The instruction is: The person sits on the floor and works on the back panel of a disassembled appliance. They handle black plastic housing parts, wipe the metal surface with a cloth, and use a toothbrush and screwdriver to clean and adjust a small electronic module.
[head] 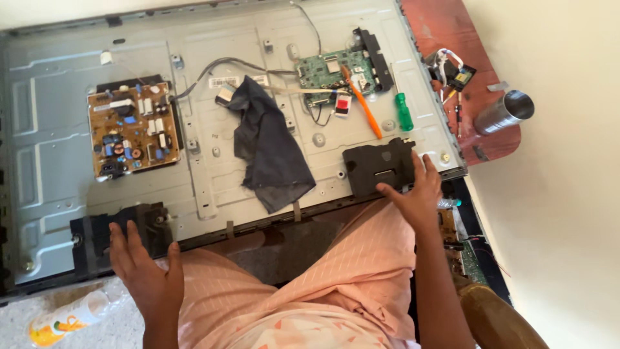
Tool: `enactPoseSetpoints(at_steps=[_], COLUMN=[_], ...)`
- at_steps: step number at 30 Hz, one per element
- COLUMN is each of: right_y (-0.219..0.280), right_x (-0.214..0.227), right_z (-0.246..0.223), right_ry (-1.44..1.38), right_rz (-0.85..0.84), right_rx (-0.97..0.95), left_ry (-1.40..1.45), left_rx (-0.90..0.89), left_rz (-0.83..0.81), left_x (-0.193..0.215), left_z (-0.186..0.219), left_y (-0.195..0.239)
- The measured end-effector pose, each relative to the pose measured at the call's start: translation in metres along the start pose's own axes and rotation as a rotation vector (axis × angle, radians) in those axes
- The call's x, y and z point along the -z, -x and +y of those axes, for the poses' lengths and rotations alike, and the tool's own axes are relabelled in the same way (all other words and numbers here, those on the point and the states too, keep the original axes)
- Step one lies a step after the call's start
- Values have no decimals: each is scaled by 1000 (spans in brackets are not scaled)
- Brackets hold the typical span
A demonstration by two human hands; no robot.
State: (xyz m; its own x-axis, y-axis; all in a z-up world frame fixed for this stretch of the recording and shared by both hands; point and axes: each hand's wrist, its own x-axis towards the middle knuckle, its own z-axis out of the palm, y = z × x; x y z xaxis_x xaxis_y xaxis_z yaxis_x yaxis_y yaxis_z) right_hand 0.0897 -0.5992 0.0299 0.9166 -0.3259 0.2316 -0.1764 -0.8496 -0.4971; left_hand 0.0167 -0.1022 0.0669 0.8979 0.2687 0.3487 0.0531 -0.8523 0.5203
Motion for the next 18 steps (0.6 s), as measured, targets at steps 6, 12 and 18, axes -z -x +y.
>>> enactPoseSetpoints(at_steps=[6, 12, 18], right_y=[2, -7, -5], right_x=[-24, -16, -12], right_z=[-33, -51, -48], right_ry=[100, 125, 156], right_rz=[-153, -261, -259], right_rx=[-110, -114, -103], left_ry=[-19, -22, 32], left_rx=[29, 29, 11], left_rz=[-36, -14, -6], left_x=[-1, 2, 0], left_z=[5, 2, -7], left_y=[0, -1, 1])
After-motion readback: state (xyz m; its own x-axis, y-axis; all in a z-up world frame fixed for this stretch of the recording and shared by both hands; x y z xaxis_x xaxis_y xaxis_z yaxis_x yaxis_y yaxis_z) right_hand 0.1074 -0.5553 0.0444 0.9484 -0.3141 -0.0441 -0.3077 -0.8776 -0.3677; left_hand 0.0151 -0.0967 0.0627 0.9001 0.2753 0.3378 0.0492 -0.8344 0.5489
